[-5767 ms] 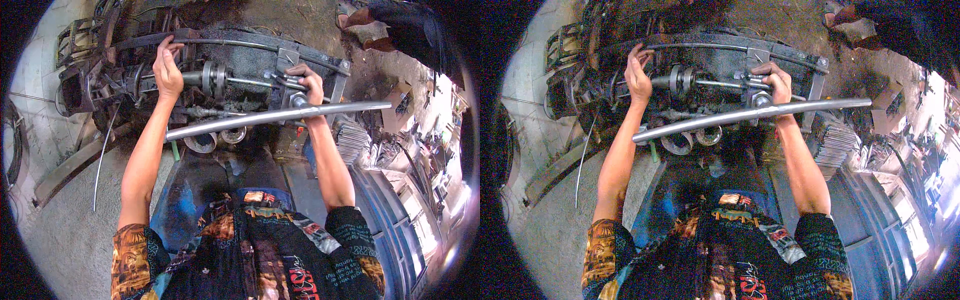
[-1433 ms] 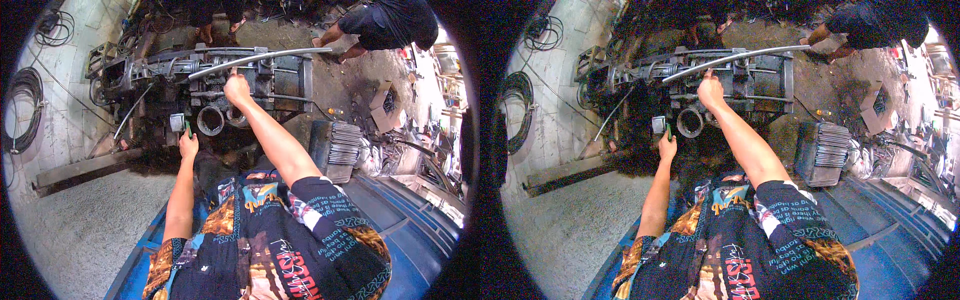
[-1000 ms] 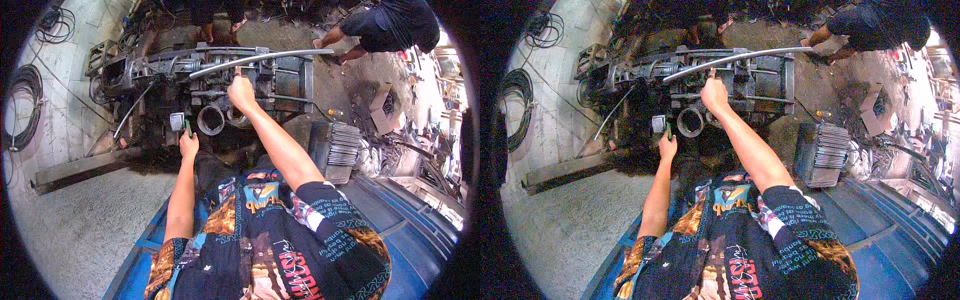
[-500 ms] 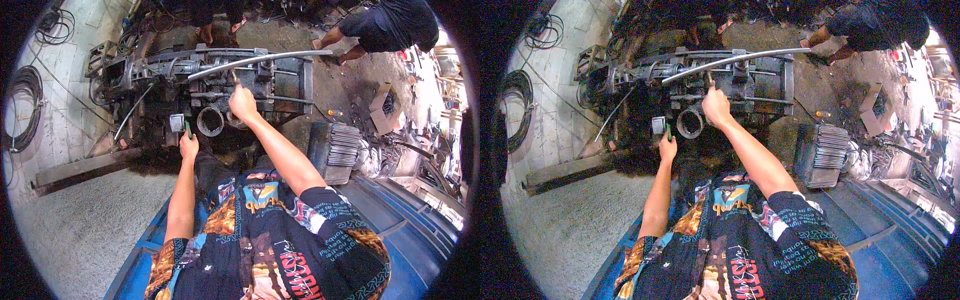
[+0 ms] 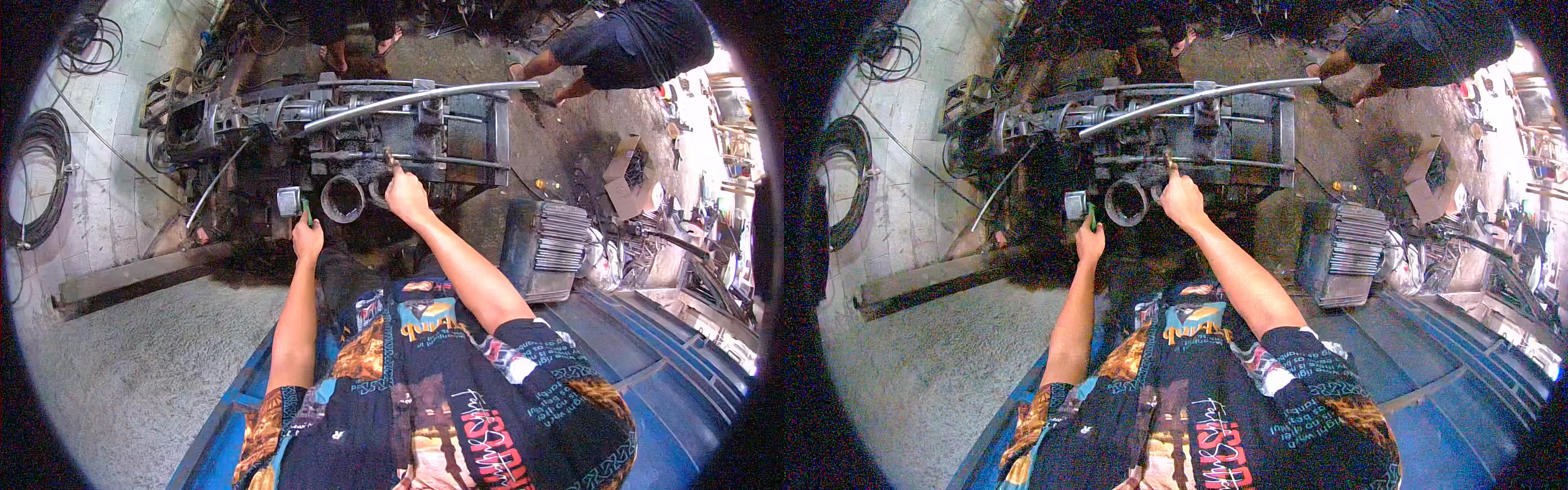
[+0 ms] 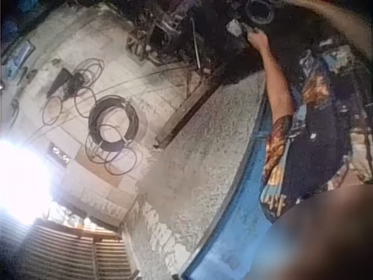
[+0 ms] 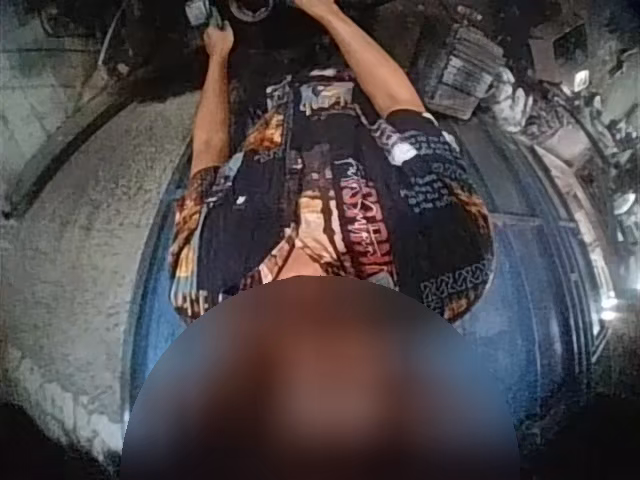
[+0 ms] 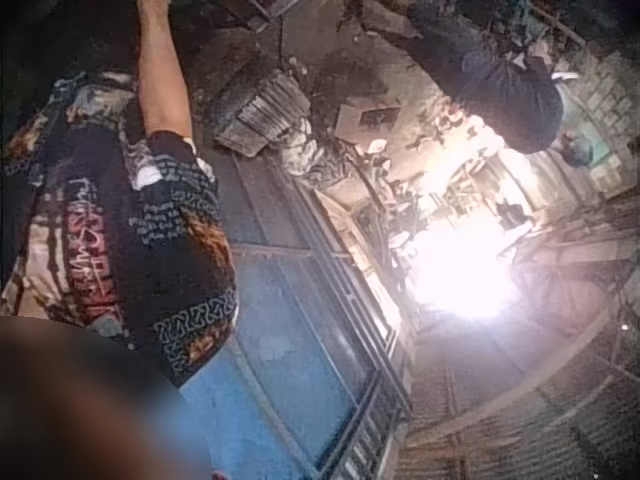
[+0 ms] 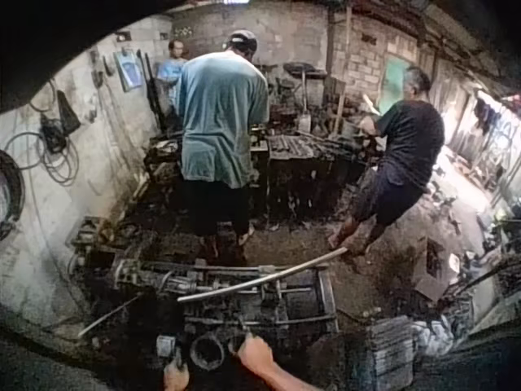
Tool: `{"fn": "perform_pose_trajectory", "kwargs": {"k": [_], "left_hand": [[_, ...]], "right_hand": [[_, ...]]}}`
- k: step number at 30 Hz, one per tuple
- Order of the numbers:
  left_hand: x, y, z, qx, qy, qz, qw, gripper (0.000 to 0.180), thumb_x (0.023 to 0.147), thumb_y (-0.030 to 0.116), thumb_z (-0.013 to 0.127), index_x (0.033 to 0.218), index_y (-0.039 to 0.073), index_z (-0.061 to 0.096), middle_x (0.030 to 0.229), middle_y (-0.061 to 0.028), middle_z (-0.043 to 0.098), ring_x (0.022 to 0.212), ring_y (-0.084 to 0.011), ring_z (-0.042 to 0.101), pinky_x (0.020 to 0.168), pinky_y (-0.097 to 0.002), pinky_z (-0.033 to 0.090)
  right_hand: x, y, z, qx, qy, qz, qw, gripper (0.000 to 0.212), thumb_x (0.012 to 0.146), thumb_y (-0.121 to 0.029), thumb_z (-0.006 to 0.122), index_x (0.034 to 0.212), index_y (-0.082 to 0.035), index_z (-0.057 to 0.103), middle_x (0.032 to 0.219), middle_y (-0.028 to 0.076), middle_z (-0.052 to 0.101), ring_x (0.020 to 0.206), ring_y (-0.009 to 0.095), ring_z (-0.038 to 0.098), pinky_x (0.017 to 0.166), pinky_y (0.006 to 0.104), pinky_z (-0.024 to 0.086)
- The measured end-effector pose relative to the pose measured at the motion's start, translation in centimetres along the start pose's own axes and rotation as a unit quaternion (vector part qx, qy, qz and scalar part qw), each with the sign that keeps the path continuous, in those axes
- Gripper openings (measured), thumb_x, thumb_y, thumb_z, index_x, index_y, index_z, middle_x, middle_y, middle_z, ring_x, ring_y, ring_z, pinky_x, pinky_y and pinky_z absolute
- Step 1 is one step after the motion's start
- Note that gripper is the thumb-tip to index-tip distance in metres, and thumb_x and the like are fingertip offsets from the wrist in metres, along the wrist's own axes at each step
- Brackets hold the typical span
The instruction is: Using a manual bending machine to shape a metal pipe or rod.
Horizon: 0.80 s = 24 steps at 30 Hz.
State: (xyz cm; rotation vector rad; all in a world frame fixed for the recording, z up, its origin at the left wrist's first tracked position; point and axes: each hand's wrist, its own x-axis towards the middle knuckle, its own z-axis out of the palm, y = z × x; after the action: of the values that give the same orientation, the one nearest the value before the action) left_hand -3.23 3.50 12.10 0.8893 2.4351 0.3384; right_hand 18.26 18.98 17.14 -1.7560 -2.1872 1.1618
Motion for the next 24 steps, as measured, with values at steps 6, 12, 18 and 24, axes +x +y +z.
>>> {"fn": "perform_pose_trajectory", "kwargs": {"k": [6,12,18,24], "left_hand": [[0.8,-1.3,0.9,-0.008,0.016,0.006,1.0,0.047,0.089,0.02,0.061,0.132,0.004,0.054,0.114,-0.028,0.063,0.105,-0.0432,0.061,0.09,-0.0471,0.048],[0.5,-1.2,0.7,0.016,0.014,0.006,1.0,0.047,0.089,0.022,0.061,0.134,0.007,0.054,0.113,-0.0273,0.063,0.106,-0.0426,0.061,0.091,-0.0469,0.049],[0.9,-1.8,1.3,0.0,0.011,0.0,1.0,0.047,0.09,0.023,0.061,0.135,0.011,0.054,0.113,-0.0269,0.063,0.105,-0.0432,0.061,0.091,-0.0469,0.048],[0.7,-1.8,0.9,-0.014,-0.002,-0.027,1.0,0.047,0.09,0.024,0.06,0.135,0.011,0.053,0.113,-0.0265,0.063,0.106,-0.0429,0.06,0.091,-0.0467,0.048]], "right_hand": [[1.1,0.9,0.8,0.005,0.017,0.009,1.0,0.05,0.086,-0.014,0.047,0.132,0.002,0.048,0.093,0.03,0.064,0.086,0.045,0.064,0.078,0.0537,0.052],[1.9,-1.2,-0.9,0.014,-0.001,0.009,1.0,0.048,0.084,-0.011,0.047,0.13,0.002,0.05,0.089,0.031,0.064,0.085,0.046,0.065,0.079,0.0554,0.052],[6.3,-3.8,-2.2,0.041,0.076,0.004,0.996,0.053,0.083,-0.008,0.048,0.135,0.002,0.043,0.099,0.03,0.063,0.091,0.044,0.065,0.082,0.0528,0.052],[5.4,-3.6,-1.7,-0.022,0.031,-0.009,0.999,0.051,0.086,-0.01,0.047,0.135,0.004,0.044,0.098,0.031,0.064,0.091,0.045,0.065,0.081,0.0523,0.052]]}}
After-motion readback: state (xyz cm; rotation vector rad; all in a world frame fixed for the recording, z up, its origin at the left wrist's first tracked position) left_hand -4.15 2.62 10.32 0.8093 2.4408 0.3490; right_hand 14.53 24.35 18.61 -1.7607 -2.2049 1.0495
